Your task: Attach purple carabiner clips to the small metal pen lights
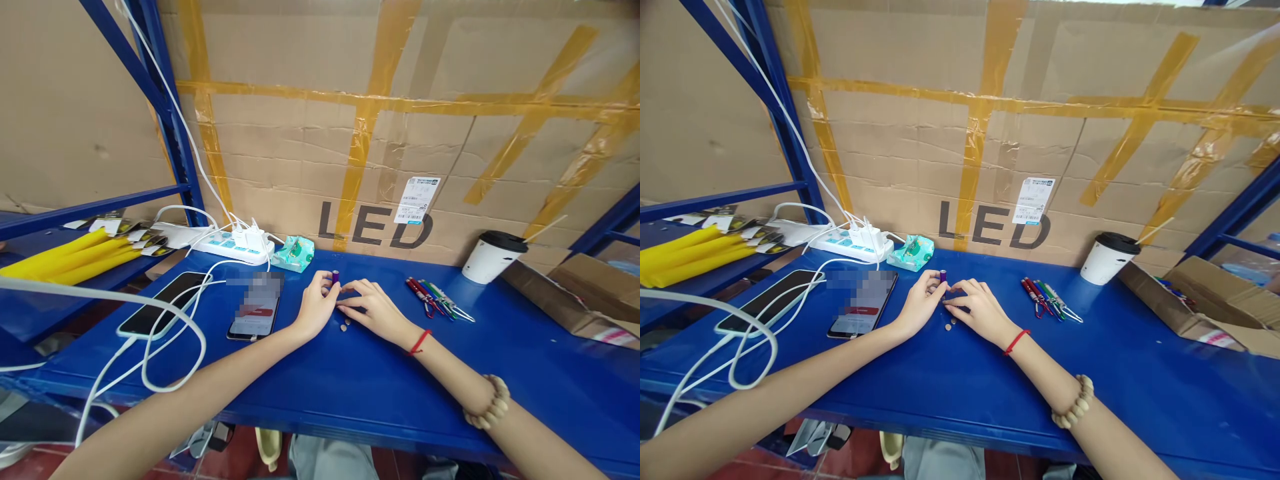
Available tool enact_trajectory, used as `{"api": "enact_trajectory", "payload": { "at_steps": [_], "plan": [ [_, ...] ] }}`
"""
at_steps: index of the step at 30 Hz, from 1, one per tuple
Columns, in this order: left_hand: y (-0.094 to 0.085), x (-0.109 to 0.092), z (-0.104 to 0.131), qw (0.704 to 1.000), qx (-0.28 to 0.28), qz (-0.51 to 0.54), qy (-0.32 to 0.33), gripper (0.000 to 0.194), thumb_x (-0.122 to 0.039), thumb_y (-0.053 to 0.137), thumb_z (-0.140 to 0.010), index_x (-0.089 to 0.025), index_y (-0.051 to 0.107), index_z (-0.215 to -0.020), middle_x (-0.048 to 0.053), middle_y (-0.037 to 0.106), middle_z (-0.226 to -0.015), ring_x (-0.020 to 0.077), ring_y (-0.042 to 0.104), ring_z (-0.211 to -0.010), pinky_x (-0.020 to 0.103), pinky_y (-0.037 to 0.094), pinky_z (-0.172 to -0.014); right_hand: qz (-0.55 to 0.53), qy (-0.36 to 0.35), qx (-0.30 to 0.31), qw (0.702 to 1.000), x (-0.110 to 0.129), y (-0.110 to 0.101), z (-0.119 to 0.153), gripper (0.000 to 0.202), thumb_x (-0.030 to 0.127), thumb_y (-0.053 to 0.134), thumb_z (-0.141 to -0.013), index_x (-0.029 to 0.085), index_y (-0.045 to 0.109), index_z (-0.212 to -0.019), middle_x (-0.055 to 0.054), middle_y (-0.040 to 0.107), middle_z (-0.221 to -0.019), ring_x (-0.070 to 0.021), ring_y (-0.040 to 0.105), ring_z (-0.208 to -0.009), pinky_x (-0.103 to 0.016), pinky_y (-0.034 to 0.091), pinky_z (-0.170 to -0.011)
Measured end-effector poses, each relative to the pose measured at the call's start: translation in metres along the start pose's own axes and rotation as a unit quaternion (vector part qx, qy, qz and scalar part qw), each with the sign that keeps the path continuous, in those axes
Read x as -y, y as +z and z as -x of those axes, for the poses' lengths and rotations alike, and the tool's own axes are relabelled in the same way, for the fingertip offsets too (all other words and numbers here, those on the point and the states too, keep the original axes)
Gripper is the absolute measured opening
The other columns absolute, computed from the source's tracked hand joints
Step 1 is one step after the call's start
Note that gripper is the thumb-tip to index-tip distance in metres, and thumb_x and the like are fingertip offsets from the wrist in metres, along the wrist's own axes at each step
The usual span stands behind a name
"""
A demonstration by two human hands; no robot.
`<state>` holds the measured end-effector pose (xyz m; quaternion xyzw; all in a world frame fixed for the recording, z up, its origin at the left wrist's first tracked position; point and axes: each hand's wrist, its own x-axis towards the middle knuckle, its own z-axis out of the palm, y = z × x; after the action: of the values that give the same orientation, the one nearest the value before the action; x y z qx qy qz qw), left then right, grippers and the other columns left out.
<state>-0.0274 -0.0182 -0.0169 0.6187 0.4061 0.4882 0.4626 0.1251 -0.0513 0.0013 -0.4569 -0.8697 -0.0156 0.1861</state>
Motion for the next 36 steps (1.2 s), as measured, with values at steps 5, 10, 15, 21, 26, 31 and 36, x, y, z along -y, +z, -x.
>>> {"api": "enact_trajectory", "payload": {
  "at_steps": [5,10,15,21,26,31,36],
  "plan": [
    [0.000,0.001,-0.001,0.999,0.014,0.043,-0.007,0.014,-0.023,0.051,-0.082,-0.017,0.053,-0.094,0.003,0.064,-0.079,0.0115,0.060,-0.069,0.022,0.046,-0.064,0.002,0.002,-0.002,1.000,-0.005,0.001,0.000,0.018,0.031,0.054,-0.086,0.028,0.069,-0.095,-0.004,0.058,-0.108,-0.0198,0.049,-0.100,-0.034,0.036,-0.080],
    [0.001,-0.001,0.001,0.999,0.020,0.025,-0.019,0.014,-0.025,0.050,-0.082,-0.016,0.053,-0.093,0.003,0.062,-0.078,0.0117,0.059,-0.070,0.022,0.045,-0.066,0.014,0.021,-0.006,1.000,-0.008,0.001,0.000,0.014,0.029,0.057,-0.084,0.027,0.070,-0.090,-0.004,0.060,-0.103,-0.0198,0.050,-0.096,-0.034,0.036,-0.076],
    [0.000,-0.003,0.003,0.999,0.036,0.000,-0.003,0.018,-0.032,0.049,-0.083,-0.017,0.055,-0.091,0.002,0.061,-0.076,0.0123,0.058,-0.073,0.023,0.045,-0.069,0.045,0.005,-0.012,0.999,-0.010,0.001,-0.001,0.011,0.024,0.057,-0.083,0.022,0.068,-0.084,-0.004,0.061,-0.100,-0.0201,0.051,-0.094,-0.035,0.036,-0.077],
    [-0.001,-0.004,0.002,0.998,0.034,-0.034,0.032,0.016,-0.023,0.049,-0.082,-0.018,0.059,-0.093,0.002,0.065,-0.089,0.0130,0.059,-0.083,0.025,0.045,-0.079,0.054,0.034,-0.131,0.989,-0.011,-0.002,-0.002,0.013,0.023,0.055,-0.084,0.021,0.067,-0.080,-0.004,0.063,-0.095,-0.0192,0.054,-0.086,-0.034,0.036,-0.073],
    [-0.001,-0.005,0.002,0.996,0.044,-0.063,0.040,0.016,-0.020,0.053,-0.080,-0.017,0.063,-0.092,0.003,0.066,-0.094,0.0136,0.059,-0.084,0.024,0.045,-0.080,0.011,0.053,-0.292,0.955,-0.008,-0.006,-0.001,0.017,0.028,0.054,-0.086,0.020,0.068,-0.086,-0.007,0.061,-0.091,-0.0189,0.055,-0.084,-0.033,0.039,-0.070],
    [0.000,-0.002,0.001,0.996,0.042,-0.063,0.042,0.018,-0.019,0.054,-0.079,-0.016,0.065,-0.093,0.005,0.066,-0.096,0.0150,0.060,-0.086,0.026,0.046,-0.082,-0.011,0.022,-0.269,0.963,-0.006,-0.005,0.000,0.020,0.032,0.052,-0.087,0.022,0.069,-0.087,-0.007,0.059,-0.092,-0.0184,0.055,-0.082,-0.034,0.042,-0.072],
    [0.000,0.002,-0.001,0.997,0.049,-0.054,0.029,0.019,-0.019,0.053,-0.080,-0.018,0.065,-0.094,0.005,0.066,-0.095,0.0159,0.061,-0.085,0.027,0.047,-0.082,-0.017,0.018,-0.249,0.968,-0.010,-0.003,0.001,0.021,0.032,0.051,-0.087,0.022,0.070,-0.088,-0.008,0.058,-0.096,-0.0178,0.054,-0.079,-0.036,0.044,-0.073]
  ]
}}
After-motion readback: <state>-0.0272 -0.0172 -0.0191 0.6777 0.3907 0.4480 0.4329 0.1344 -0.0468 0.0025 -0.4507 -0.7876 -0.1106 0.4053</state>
